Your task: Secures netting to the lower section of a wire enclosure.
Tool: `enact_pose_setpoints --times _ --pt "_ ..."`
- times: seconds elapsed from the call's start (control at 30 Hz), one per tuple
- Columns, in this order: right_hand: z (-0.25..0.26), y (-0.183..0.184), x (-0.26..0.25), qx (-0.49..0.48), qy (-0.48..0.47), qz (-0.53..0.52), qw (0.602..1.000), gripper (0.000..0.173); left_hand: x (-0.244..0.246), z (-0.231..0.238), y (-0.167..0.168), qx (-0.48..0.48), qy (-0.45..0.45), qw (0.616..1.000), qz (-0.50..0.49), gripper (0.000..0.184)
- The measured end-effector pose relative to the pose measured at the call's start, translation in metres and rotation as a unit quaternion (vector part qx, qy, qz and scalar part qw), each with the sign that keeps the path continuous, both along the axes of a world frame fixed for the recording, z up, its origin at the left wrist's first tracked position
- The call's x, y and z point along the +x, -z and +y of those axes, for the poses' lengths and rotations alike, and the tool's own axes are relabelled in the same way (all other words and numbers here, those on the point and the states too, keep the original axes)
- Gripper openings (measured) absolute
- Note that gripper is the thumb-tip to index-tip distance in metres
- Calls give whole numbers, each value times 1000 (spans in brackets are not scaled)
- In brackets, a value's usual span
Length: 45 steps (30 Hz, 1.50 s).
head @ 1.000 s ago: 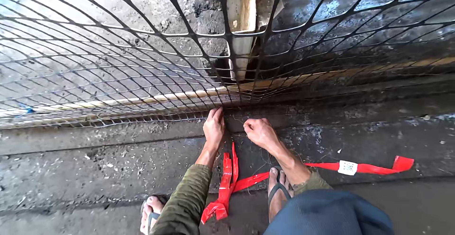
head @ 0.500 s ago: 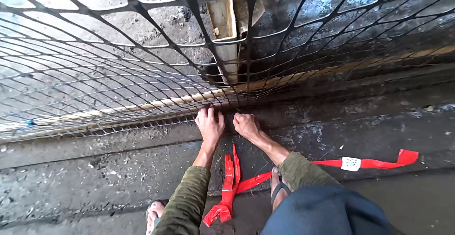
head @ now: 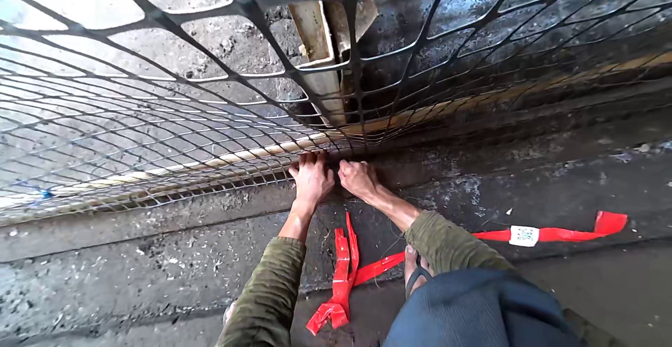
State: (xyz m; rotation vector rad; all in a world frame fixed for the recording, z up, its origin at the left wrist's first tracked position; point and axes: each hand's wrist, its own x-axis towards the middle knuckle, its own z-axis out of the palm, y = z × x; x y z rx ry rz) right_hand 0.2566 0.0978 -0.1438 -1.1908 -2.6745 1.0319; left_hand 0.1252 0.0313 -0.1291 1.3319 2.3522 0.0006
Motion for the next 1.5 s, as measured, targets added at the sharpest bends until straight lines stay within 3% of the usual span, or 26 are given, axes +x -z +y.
enact_pose_setpoints --times 0.1,0.3,0.4,0.6,0.9,1.2,1.5 --pt "2 -7 -4 -35 -5 -35 999 31 3 4 -1 -19 4 1000 11 53" --pt "5 -19 -1 -84 -17 -82 993 38 9 0 20 93 -30 994 50 41" --pt "0 -28 9 -152 18 -116 981 43 12 4 19 83 -51 994 49 39" --pt "-4 -31 10 -230 32 -98 968 35 10 6 14 63 -53 996 29 40" --pt "2 -19 -5 -243 49 -53 967 35 10 11 2 37 -72 997 3 35" --pt "5 -22 5 -254 29 -91 962 43 14 16 -2 -4 -84 996 -2 39" --pt "10 -22 -4 -183 -7 -103 978 34 19 14 -4 3 -112 993 -22 48"
